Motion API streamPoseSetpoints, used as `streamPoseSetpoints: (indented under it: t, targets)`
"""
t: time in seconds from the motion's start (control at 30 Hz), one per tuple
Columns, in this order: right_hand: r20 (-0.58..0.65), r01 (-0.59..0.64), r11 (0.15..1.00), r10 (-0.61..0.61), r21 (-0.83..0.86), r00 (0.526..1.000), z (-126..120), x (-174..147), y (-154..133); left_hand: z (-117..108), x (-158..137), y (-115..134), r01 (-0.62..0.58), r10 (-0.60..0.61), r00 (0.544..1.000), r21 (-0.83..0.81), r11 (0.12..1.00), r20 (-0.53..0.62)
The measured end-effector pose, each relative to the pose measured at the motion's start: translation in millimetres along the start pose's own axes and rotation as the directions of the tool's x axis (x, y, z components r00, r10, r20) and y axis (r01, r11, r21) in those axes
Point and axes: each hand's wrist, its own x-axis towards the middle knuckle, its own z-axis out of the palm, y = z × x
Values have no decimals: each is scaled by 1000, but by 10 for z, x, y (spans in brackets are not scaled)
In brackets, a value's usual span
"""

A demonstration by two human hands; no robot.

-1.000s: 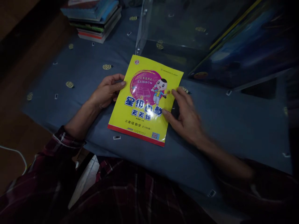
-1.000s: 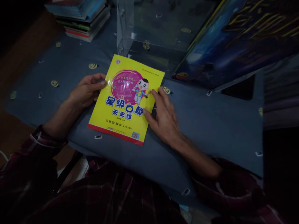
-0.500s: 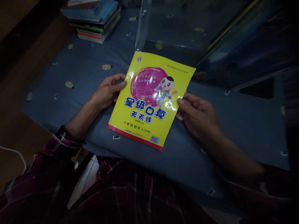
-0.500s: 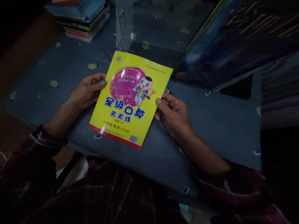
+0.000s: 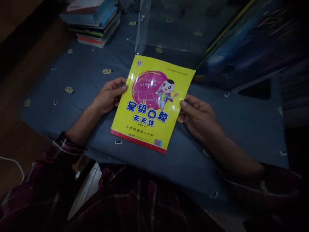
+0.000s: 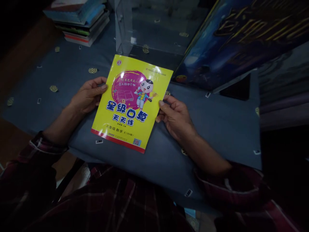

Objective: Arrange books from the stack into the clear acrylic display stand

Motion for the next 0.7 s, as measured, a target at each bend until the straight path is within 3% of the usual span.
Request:
streamPoseSetpoints:
  t: [0.37, 0.7]
  targets:
    - [-1, 10, 999, -10, 35, 1000, 6, -1, 5, 16, -42, 61, -26, 30, 997, -63, 998, 65]
    - [60, -7, 980, -5, 198, 998, -25, 52, 39, 3, -23, 35, -43, 63, 991, -169, 985, 116]
